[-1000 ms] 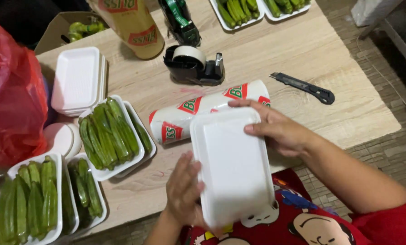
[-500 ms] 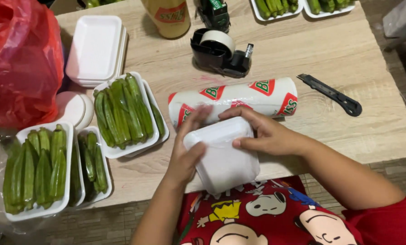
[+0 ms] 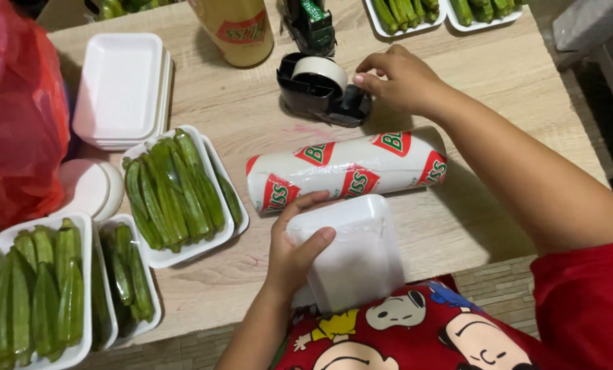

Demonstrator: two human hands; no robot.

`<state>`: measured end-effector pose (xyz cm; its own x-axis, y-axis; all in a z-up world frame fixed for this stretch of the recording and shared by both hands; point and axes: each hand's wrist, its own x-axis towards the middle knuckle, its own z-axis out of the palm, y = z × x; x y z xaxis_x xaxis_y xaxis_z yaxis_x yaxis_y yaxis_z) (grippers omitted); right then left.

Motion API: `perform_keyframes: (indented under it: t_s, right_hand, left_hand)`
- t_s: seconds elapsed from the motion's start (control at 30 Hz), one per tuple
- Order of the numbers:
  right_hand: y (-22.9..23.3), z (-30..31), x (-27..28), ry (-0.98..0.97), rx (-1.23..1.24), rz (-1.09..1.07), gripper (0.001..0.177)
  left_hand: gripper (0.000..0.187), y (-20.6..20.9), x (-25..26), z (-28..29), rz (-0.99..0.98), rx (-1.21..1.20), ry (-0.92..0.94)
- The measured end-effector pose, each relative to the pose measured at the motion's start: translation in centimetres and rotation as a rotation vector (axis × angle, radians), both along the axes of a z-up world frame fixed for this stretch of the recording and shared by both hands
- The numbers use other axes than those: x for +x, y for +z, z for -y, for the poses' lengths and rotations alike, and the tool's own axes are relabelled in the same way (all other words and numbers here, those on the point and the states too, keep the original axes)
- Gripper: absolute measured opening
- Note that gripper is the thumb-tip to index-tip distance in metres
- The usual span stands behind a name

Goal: Packaging okra into foam trays and wrapping them with plastic film

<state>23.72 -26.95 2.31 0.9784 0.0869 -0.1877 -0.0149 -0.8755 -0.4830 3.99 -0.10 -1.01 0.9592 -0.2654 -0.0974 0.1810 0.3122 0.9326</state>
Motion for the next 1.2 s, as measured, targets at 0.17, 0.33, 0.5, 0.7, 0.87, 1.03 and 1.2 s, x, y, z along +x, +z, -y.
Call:
perform_keyframes:
  t_s: [0.17,0.33,0.5,0.7,0.87,1.03,1.2]
  right_hand:
    - [-2.3,-0.2,1.8,-0.056,0.211,-0.114,0.028]
    - [0.5,-1.6,0.9,-0.214,0.33,-0.246,0.031]
    - [-1.4,-1.4,1.7,-0.242,0.606,-0.199,0.039]
    - [-0.8,-0.9,1.4,-0.273,0.555,-0.186,0.036]
    - [-3.1,0.5,2.1,-0.277,0.645,-0.14,0.018]
    - [-1.8,0.9,0.3,-0.249,0.793,-0.134,0.024]
    - [-0.6,1.4,-1.6,-0.283,0.582,-0.242,0.017]
  left_hand:
    - [0.055,0.3,-0.1,-0.2,-0.066,0.014,-0.004]
    - [0.051,0.3,-0.1,-0.1,-0.121,0.001,-0.002]
    - [0.048,0.6,-0.1,0.0,-0.126,-0.017,-0.008]
    - [0.047,0.2,-0.2,0.0,-0.126,-0.003,0.005]
    - [0.044,0.6,0.0,0.1,-0.121,0.008,0.004]
    - [0.046,0.7,-0.1,0.0,-0.155,0.009,0.008]
    - [0.045,1.1,-0.1,-0.1,-0.12,0.018,0.002]
